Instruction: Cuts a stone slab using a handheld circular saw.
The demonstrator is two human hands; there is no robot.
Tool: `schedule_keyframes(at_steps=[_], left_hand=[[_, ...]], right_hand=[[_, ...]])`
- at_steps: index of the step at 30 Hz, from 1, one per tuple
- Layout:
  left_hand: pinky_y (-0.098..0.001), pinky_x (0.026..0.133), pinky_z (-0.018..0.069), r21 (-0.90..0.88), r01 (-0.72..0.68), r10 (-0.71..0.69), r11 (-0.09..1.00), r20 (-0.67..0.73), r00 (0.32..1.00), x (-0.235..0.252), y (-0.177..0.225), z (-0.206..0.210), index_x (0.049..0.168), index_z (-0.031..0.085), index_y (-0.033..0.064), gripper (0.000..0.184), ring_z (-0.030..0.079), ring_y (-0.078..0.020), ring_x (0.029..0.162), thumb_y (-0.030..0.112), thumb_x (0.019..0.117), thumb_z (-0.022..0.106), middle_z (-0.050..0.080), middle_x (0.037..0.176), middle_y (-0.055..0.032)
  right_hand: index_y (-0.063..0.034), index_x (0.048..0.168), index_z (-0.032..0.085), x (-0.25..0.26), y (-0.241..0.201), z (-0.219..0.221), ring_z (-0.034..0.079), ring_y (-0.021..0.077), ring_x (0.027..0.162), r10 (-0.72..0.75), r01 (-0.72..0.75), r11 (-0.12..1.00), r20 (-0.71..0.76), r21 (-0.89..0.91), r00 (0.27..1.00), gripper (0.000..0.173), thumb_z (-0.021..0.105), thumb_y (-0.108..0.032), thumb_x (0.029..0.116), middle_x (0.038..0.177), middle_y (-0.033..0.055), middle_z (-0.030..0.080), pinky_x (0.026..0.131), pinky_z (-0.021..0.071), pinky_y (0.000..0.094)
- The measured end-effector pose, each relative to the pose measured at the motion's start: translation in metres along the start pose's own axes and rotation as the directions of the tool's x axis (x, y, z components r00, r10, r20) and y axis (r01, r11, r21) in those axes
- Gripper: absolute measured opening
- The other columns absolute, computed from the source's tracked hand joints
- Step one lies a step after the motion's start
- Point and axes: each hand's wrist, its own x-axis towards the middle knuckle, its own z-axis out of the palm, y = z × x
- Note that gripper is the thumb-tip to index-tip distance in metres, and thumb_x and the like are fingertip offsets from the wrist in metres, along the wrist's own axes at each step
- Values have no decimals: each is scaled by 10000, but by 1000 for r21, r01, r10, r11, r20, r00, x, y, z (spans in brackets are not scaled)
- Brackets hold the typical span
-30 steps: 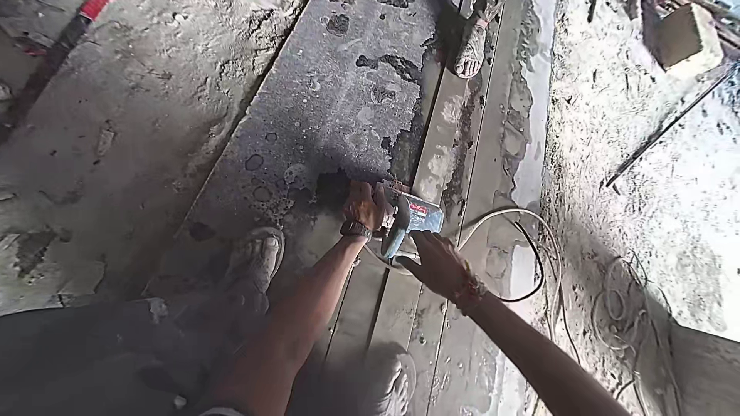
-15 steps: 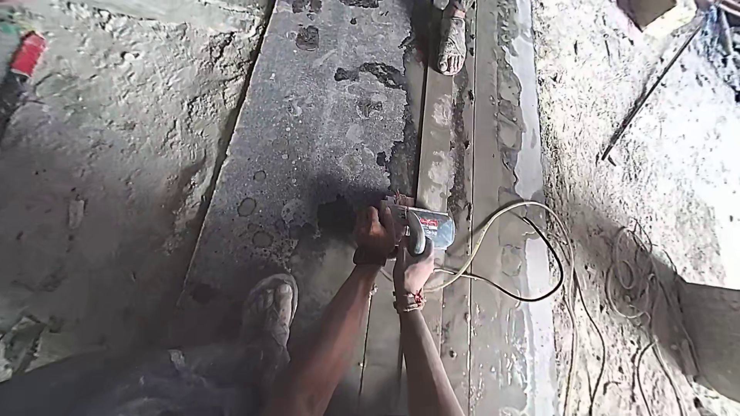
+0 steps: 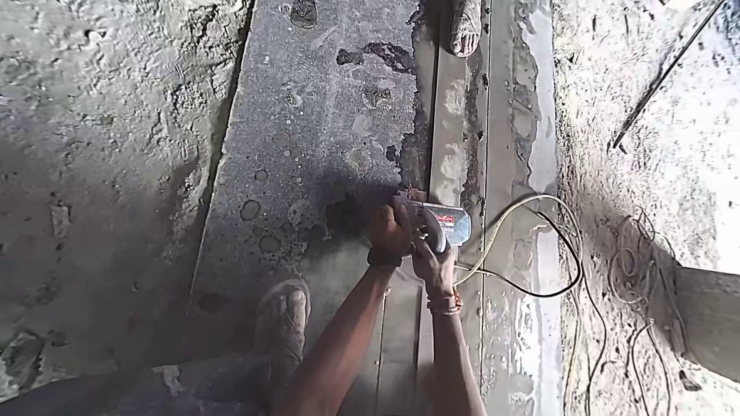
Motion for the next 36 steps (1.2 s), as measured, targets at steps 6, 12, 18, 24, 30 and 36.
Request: schedule_keyframes(at_steps=[6,12,18,24,30,36], left_hand=[[-437,663,571,-23,10,-8,1000,82,997,2,0,-4,782,642,-13,410,695,-305,734,326,975,516,650,738,-159],[-467,817,566,-78,69,-42,995,308,951,11,1,-28,905,680,-54,339,700,-359,891,245,987,543,686,876,-208],[-485,1048,483,-62,309,-185,949,685,704,41,1,-64,1208,642,-99,283,634,-396,1169,64,1014,517,658,1201,-282],[-490,1067,475,-74,378,-167,923,807,567,64,-16,-71,1217,679,-30,248,654,-325,1179,104,1017,620,695,1204,-224],[-500,1040,489,-81,353,-170,932,763,623,65,-9,-70,1169,719,6,204,680,-314,1137,102,1008,638,727,1162,-186],[-508,1050,480,-71,305,-158,950,733,661,57,3,-67,1199,700,-39,256,671,-362,1153,87,1029,556,712,1173,-238]], right_hand=[[34,1173,658,-3,-9,10,680,185,789,-137,87,961,-180,-262,974,421,735,-167,810,903,120,710,747,562,424],[28,1220,632,-2,-16,15,689,262,799,-118,38,943,-225,-331,967,438,742,-150,835,923,149,708,739,557,493],[28,1211,638,0,-18,15,700,291,807,-100,16,938,-225,-346,969,423,756,-143,842,920,164,718,743,558,509],[20,1210,636,4,-24,14,697,299,817,-49,-33,935,-223,-353,974,429,776,-148,841,912,163,714,755,554,514],[20,1215,637,6,-25,16,698,308,824,-47,-38,934,-226,-356,973,431,778,-153,847,919,170,714,763,551,526],[30,1203,631,8,-26,19,695,299,814,-67,-27,934,-248,-357,966,429,775,-151,841,910,163,710,754,552,517]])
